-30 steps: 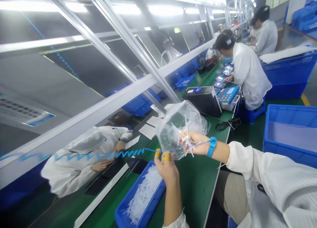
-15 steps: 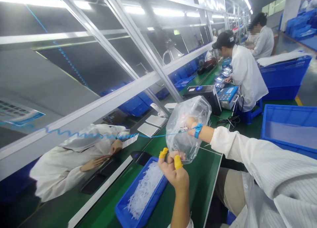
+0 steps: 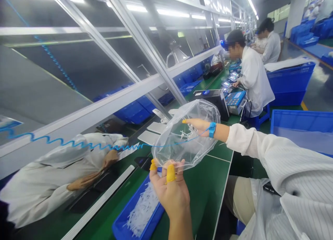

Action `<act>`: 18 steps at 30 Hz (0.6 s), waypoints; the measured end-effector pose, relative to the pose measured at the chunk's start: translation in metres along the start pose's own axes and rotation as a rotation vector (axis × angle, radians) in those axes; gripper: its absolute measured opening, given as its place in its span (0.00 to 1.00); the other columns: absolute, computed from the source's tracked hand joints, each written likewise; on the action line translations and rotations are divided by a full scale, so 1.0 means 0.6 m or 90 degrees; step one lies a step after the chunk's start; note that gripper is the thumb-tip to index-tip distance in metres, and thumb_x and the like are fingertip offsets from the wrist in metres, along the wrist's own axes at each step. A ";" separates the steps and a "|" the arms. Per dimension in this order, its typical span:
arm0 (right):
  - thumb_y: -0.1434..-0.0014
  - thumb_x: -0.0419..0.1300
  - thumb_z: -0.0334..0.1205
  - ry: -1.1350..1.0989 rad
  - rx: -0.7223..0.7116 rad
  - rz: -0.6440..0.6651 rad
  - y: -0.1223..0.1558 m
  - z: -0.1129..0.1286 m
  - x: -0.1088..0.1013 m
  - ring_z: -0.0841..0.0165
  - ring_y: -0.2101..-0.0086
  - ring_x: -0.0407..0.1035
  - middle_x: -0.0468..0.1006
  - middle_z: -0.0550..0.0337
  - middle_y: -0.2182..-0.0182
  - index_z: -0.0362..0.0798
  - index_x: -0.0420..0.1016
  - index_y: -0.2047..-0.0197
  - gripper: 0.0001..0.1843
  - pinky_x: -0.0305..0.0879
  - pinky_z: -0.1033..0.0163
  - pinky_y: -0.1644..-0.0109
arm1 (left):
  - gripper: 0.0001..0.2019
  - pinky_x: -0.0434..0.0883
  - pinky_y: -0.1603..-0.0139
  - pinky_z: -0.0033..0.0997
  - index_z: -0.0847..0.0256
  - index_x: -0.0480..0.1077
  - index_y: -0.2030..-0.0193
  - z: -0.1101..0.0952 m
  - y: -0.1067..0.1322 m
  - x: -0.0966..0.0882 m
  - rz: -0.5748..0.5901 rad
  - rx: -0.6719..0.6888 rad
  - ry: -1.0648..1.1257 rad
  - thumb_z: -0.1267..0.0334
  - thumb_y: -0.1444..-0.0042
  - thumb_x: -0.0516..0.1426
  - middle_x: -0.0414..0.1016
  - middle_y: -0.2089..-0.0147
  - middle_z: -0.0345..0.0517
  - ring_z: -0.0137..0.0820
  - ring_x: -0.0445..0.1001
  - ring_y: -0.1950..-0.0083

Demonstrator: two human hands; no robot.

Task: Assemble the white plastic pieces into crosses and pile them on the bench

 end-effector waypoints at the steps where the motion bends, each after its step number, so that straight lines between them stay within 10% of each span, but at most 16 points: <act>1: 0.34 0.71 0.44 -0.012 0.014 -0.007 0.007 0.002 -0.001 0.67 0.66 0.72 0.79 0.62 0.67 0.47 0.76 0.55 0.12 0.71 0.59 0.58 | 0.34 0.80 0.37 0.45 0.47 0.61 0.29 -0.002 0.000 0.000 0.000 -0.005 0.003 0.53 0.36 0.70 0.76 0.54 0.36 0.28 0.79 0.55; 9: 0.34 0.70 0.46 0.100 -0.047 0.019 0.023 0.019 -0.011 0.66 0.62 0.71 0.82 0.57 0.59 0.49 0.77 0.48 0.15 0.71 0.60 0.55 | 0.29 0.81 0.39 0.38 0.49 0.70 0.34 -0.021 -0.003 -0.003 -0.031 -0.030 0.046 0.56 0.40 0.73 0.78 0.57 0.37 0.27 0.79 0.57; 18: 0.31 0.60 0.35 0.802 -0.238 0.037 0.058 0.072 0.012 0.58 0.54 0.78 0.86 0.50 0.51 0.46 0.85 0.44 0.17 0.71 0.54 0.43 | 0.32 0.84 0.46 0.28 0.47 0.75 0.35 -0.029 0.002 -0.003 -0.027 -0.081 0.070 0.62 0.46 0.76 0.83 0.55 0.38 0.27 0.82 0.55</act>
Point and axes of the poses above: each hand's wrist, its own y-axis away from the middle knuckle, its own x-axis out of the palm, z = x × y, the point moved 6 cm from there along -y, towards the middle knuckle
